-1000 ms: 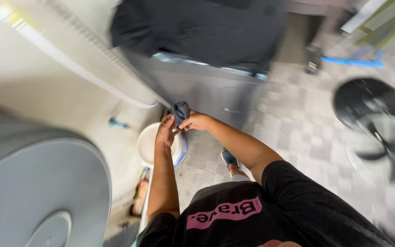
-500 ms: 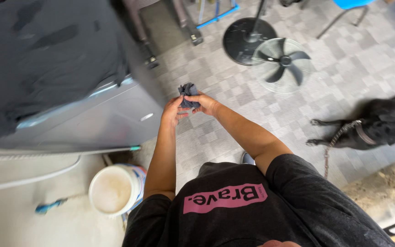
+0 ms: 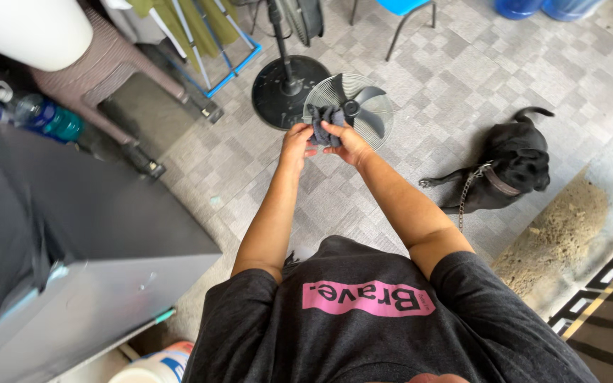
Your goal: The person disassembles a standing fan by removing the front grille and fan blades. They then wet a cloth and wipe the fan grille and blades before reassembling the fan.
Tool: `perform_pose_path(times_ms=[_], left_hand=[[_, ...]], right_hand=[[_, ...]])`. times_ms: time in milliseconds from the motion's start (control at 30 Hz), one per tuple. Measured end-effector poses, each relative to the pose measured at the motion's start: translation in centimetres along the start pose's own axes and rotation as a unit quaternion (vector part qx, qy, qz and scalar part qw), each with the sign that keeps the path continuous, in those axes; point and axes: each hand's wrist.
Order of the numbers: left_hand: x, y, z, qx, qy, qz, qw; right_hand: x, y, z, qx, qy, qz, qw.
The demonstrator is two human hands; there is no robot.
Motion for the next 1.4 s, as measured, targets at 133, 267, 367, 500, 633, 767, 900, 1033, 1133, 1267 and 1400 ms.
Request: perform_pose_path(times_ms=[133,267,367,500,633,767,900,1033,1133,1267,1400], left_hand=[[-7.3,-1.8,9.0,-0.009,-0.022,-0.026,0.999],[-13.5,-1.0,17.1,0.039,-0.093,-0.018,0.995],[-18.2,1.7,24.0,0.087,-0.156,-0.002,0.984],[-23.6,3.7,32.3,0.148,-0.229,-0.027,0.962],[-28.3,1.2,40.8,0.117,-0.209,-0.032,0.970],[-31.8,-1.1,48.3,0.075,-0.141,-0.058,0.986],[-35.1,-2.9,57.6,0.035,-0.044,-0.113,0.992],[-38.3,-4.8,68.3,-0.082,0.014,-0.132,0.988],[-42.5,-2.5,76.8,-0.094,0.063,-0.102,0.988],[-49.7,-0.9,82.1,-0.033,0.102,-0.170,0.980],[-53.3,3.2,89.4,0.058,0.058,-0.232,0.969]], right_hand=[[7.7,-5.4,1.6,0.051,0.001,0.089,0.995],[15.3,-10.8,4.6,0.078,0.022,0.102,0.991],[19.8,-16.4,8.2,0.087,0.040,0.100,0.990],[24.3,-24.5,12.3,0.108,0.079,0.050,0.990],[28.0,-30.6,15.4,0.117,0.059,0.058,0.990],[31.9,-36.2,19.1,0.094,0.088,0.083,0.988],[37.6,-42.6,26.1,0.105,0.054,0.102,0.988],[45.4,-49.5,34.0,0.093,0.015,0.139,0.986],[51.8,-56.5,39.2,0.081,0.012,0.114,0.990],[60.1,-64.0,44.5,0.010,-0.033,0.100,0.994],[62.3,-73.1,48.9,0.042,-0.098,0.058,0.993]])
Point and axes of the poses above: each hand's wrist, its own z-axis towards the middle knuckle, its own x-axis out of the back of the hand, y = z × x, and after that the axes turned 11 degrees about -x, right-handed
